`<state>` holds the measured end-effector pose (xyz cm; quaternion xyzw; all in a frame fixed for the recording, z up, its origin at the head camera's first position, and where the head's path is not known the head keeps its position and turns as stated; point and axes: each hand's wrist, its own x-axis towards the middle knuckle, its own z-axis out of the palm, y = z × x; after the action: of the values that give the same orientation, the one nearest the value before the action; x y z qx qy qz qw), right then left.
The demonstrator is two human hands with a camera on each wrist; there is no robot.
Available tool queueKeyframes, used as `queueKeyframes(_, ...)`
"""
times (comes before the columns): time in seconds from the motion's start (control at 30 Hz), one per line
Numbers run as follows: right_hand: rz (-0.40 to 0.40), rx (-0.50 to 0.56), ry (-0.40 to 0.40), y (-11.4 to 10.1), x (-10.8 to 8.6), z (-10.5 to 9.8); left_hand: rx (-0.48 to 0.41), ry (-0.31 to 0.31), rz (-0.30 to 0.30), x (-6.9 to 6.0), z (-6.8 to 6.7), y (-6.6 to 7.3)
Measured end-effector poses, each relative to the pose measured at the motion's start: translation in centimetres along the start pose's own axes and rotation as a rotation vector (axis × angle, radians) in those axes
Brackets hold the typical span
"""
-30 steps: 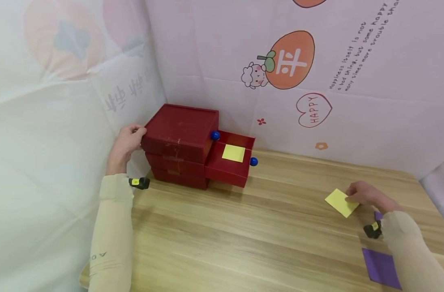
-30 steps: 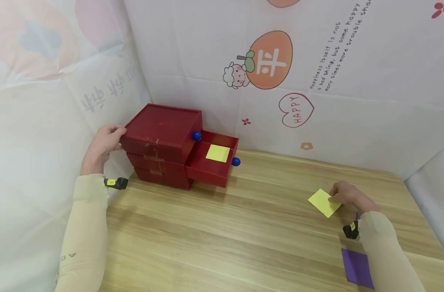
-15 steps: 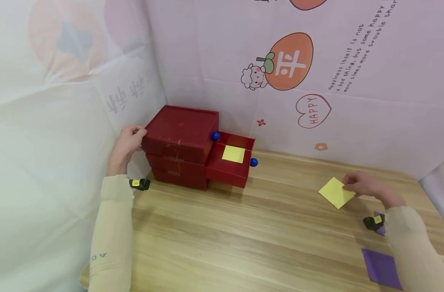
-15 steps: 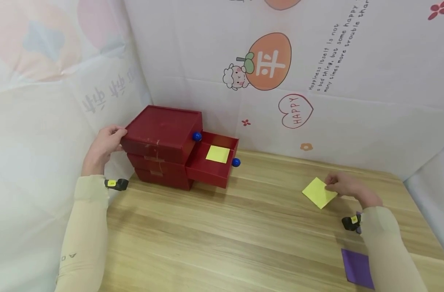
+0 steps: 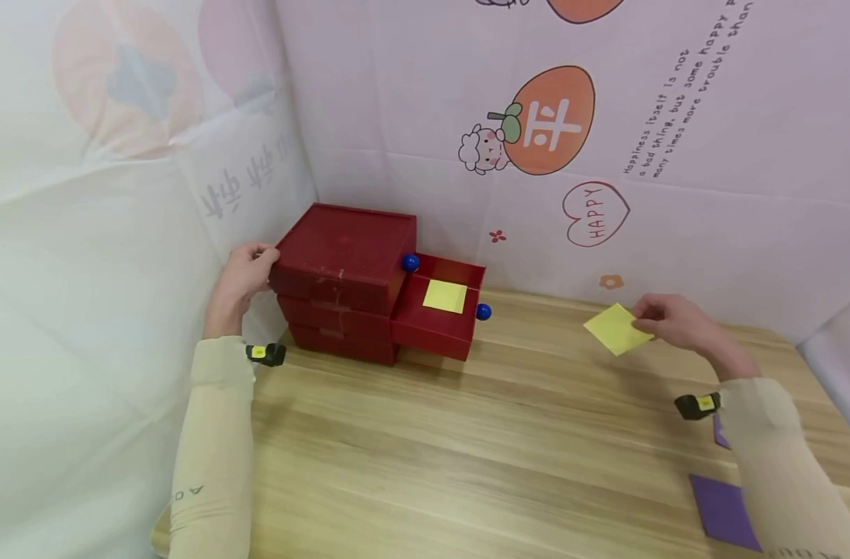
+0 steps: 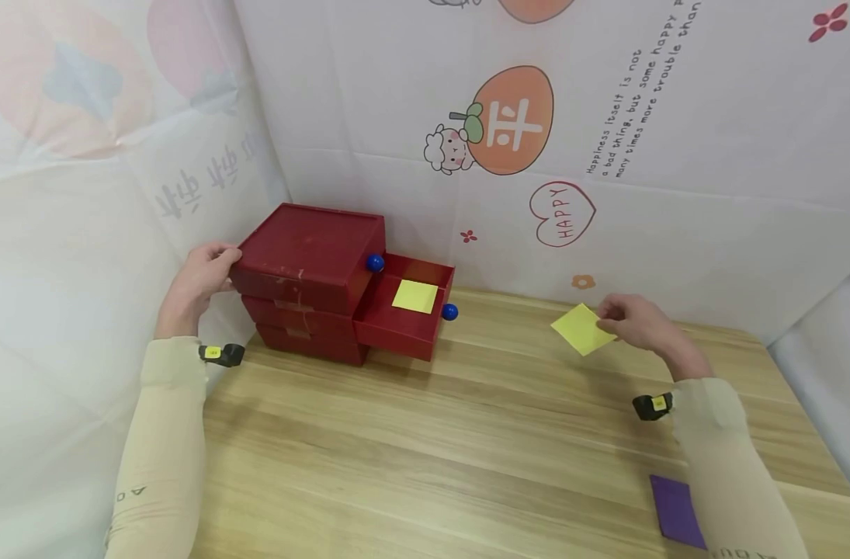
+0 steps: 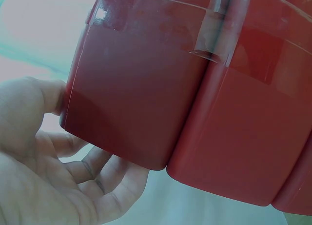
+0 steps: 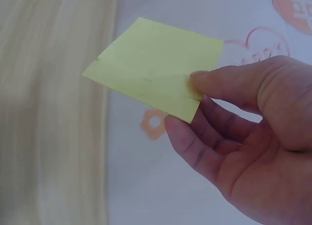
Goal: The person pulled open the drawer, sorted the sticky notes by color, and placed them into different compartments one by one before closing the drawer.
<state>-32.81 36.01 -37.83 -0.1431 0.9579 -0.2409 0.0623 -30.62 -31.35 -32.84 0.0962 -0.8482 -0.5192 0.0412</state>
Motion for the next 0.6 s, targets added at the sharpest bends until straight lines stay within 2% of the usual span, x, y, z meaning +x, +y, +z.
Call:
queueKeyframes(0.2, -0.011, -0.014, 0.028, -3.2, 1.0, -0.8, 0.001, -0.001, -0.001, 0.0, 0.0, 0.0)
queueKeyframes(0.47, -0.041, 0.022, 0.074, -7.5, 2.7, -1.3, 0.008, -0.002, 0.004, -0.1, 0.0, -0.1)
queueKeyframes(0.6, -0.081, 0.036, 0.094, -9.6, 3.4, -1.1, 0.005, 0.001, 0.003, -0.1, 0.1, 0.0)
